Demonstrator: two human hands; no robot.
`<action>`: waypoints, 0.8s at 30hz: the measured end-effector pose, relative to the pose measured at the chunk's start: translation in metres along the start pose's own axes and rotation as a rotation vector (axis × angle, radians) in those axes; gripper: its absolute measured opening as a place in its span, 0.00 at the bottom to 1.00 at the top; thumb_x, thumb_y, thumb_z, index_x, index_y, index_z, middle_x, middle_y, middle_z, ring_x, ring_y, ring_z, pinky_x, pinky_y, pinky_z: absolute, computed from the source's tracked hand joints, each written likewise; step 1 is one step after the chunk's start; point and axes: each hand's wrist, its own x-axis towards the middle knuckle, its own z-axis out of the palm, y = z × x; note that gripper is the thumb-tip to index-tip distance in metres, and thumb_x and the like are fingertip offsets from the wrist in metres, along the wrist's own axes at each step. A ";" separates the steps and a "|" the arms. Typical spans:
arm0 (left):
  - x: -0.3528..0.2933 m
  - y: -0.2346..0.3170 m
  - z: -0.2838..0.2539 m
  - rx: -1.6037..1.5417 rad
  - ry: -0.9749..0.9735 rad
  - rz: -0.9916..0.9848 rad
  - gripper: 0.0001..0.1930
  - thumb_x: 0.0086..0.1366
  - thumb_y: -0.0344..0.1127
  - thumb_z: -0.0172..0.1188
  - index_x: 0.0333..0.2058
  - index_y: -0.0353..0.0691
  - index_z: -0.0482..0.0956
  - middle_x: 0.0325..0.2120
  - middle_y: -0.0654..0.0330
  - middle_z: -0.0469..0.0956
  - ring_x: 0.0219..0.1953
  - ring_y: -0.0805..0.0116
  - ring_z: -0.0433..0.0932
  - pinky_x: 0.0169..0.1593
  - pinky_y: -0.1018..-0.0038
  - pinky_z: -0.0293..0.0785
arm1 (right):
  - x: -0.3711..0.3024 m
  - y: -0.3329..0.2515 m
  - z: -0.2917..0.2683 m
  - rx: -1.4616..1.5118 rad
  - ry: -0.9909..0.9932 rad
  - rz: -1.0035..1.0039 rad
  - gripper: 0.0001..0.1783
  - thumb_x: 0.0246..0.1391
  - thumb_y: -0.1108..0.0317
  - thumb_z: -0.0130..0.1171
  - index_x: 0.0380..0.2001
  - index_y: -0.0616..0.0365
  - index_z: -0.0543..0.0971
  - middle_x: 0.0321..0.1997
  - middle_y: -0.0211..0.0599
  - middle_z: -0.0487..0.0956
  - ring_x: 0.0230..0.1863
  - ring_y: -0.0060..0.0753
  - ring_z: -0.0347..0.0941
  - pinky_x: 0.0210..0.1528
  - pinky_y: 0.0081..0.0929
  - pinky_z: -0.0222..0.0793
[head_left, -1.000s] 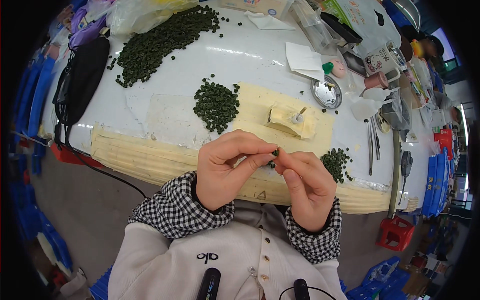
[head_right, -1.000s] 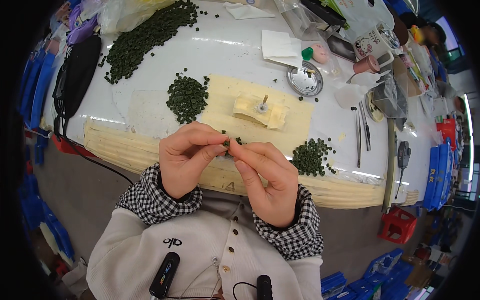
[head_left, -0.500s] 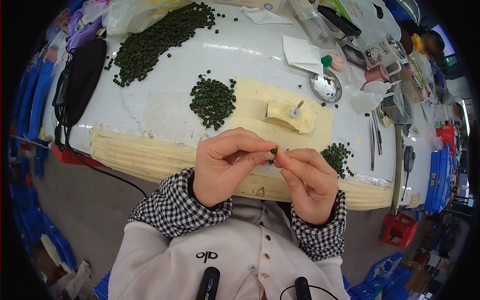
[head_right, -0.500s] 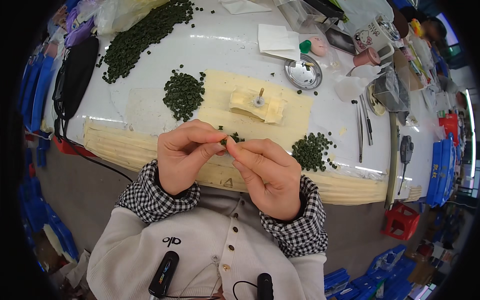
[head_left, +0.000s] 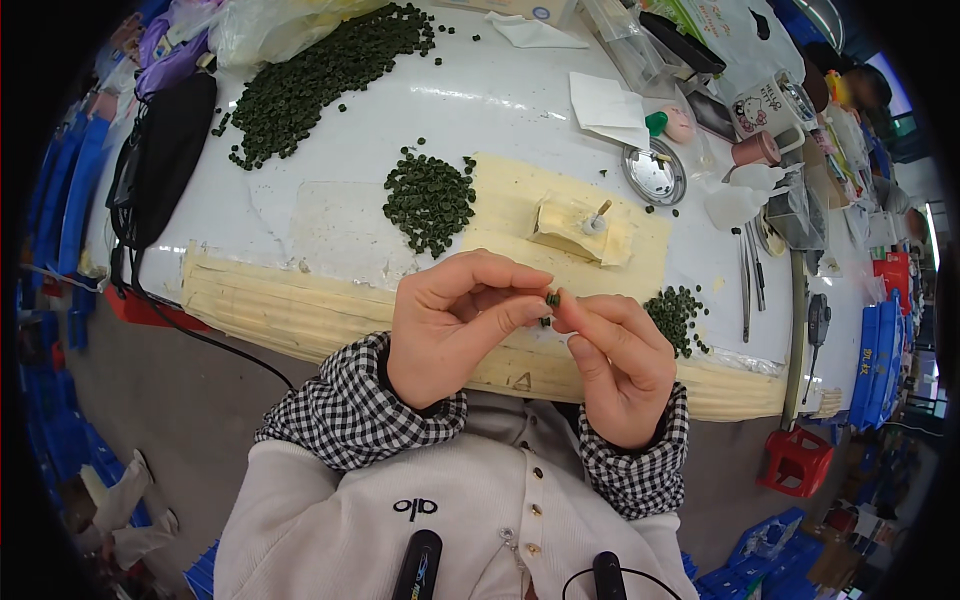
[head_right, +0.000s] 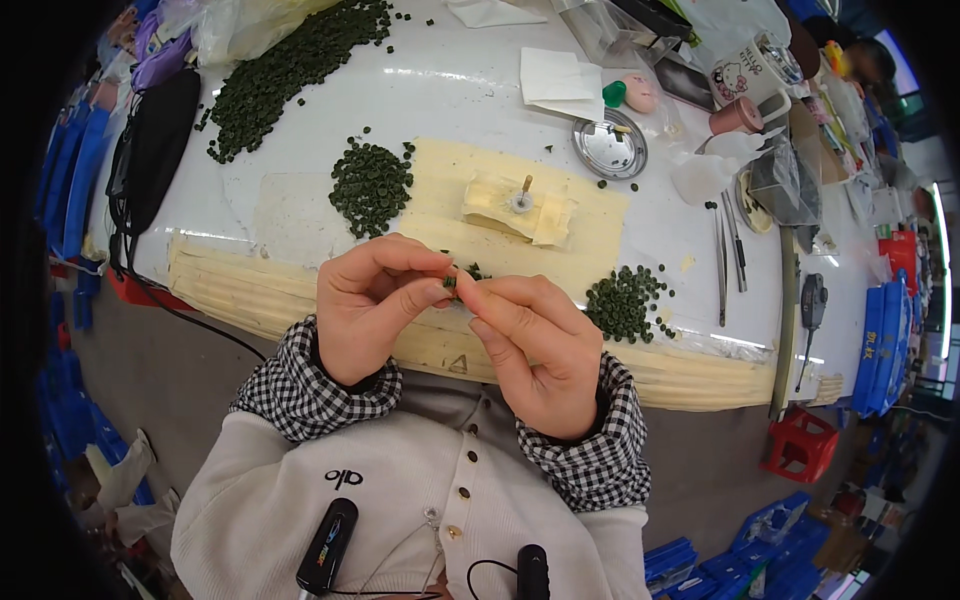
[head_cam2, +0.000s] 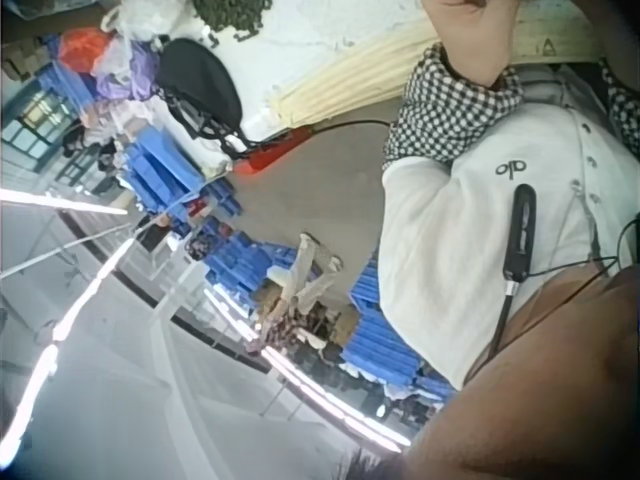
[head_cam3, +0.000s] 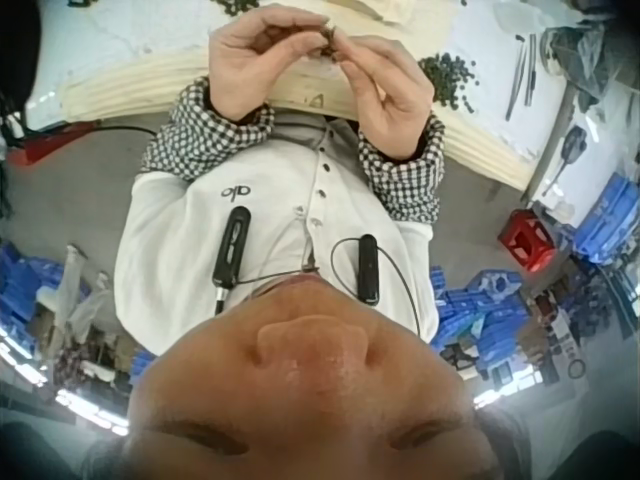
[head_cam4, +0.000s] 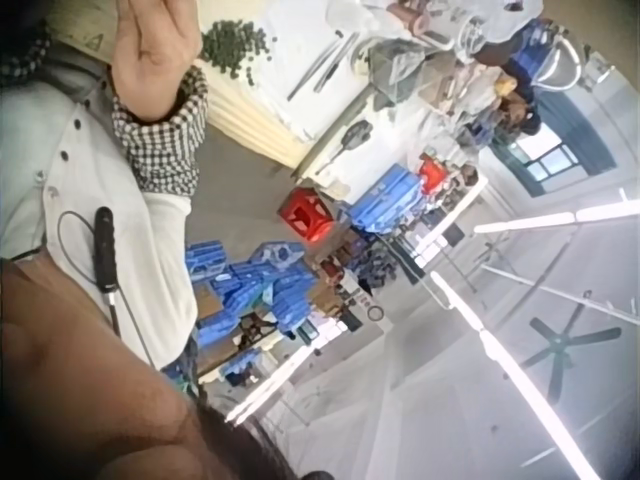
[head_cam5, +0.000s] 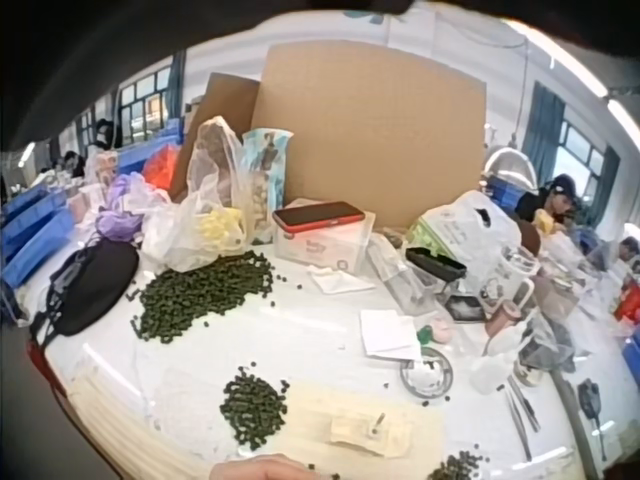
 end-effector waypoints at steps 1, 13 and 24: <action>0.000 0.000 -0.001 0.011 -0.017 0.011 0.10 0.60 0.18 0.59 0.41 0.29 0.79 0.37 0.55 0.78 0.40 0.71 0.79 0.45 0.79 0.76 | 0.000 0.000 0.000 -0.003 0.000 0.001 0.18 0.52 0.81 0.58 0.48 0.62 0.79 0.40 0.42 0.79 0.38 0.35 0.76 0.40 0.22 0.71; 0.001 -0.001 -0.006 0.107 -0.086 0.093 0.10 0.60 0.17 0.58 0.41 0.30 0.80 0.38 0.55 0.78 0.39 0.71 0.79 0.44 0.79 0.76 | -0.001 -0.002 0.002 0.012 0.011 0.037 0.17 0.53 0.81 0.58 0.48 0.63 0.79 0.41 0.43 0.79 0.38 0.34 0.76 0.40 0.22 0.71; -0.001 0.007 -0.010 0.706 -0.128 0.131 0.09 0.55 0.16 0.62 0.35 0.31 0.81 0.30 0.56 0.78 0.32 0.71 0.76 0.36 0.79 0.73 | -0.011 0.009 -0.028 -0.442 0.319 0.132 0.10 0.50 0.80 0.61 0.38 0.65 0.81 0.33 0.43 0.79 0.33 0.35 0.75 0.36 0.25 0.70</action>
